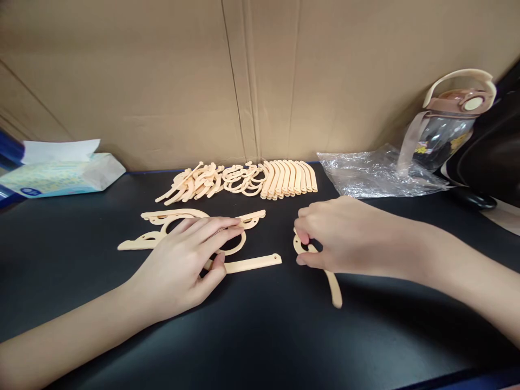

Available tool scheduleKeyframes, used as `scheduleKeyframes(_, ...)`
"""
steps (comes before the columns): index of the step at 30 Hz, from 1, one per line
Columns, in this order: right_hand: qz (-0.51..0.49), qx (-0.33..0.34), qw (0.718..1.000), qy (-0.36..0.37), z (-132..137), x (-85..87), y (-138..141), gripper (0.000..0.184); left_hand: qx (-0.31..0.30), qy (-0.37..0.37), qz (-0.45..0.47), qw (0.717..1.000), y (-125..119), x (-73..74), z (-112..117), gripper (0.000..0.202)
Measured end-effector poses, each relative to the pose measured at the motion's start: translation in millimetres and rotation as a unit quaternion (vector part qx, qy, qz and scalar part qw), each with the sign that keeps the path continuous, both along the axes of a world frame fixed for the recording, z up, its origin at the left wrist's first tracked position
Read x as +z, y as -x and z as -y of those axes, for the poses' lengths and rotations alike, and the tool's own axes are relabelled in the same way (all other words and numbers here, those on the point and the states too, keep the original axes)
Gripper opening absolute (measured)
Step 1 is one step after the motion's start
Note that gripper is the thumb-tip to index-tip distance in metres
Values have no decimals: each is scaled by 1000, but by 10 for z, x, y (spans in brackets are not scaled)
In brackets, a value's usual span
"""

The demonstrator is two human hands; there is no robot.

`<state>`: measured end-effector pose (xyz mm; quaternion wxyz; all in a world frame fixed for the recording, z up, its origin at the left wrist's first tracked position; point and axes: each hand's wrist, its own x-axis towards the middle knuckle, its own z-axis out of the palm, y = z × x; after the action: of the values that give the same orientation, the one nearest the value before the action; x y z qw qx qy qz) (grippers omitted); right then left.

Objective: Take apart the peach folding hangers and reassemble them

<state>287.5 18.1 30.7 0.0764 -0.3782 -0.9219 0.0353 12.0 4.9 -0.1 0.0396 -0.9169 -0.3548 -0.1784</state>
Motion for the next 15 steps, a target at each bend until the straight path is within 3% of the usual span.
scheduleKeyframes(2, 24, 33, 998, 46, -93, 34, -61, 5, 3, -8, 0, 1000, 1, 1, 4, 37)
scheduleKeyframes(7, 34, 100, 990, 88, -265, 84, -116, 10, -42, -20, 4, 999, 14, 5, 13, 37)
scheduleKeyframes(10, 27, 80, 993, 83, -254, 40, -85, 12, -86, 5, -12, 996, 14, 4, 4, 43)
scheduleKeyframes(15, -53, 16, 997, 60, -102, -119, 50, 19, -98, 75, -12, 992, 24, -10, -23, 40)
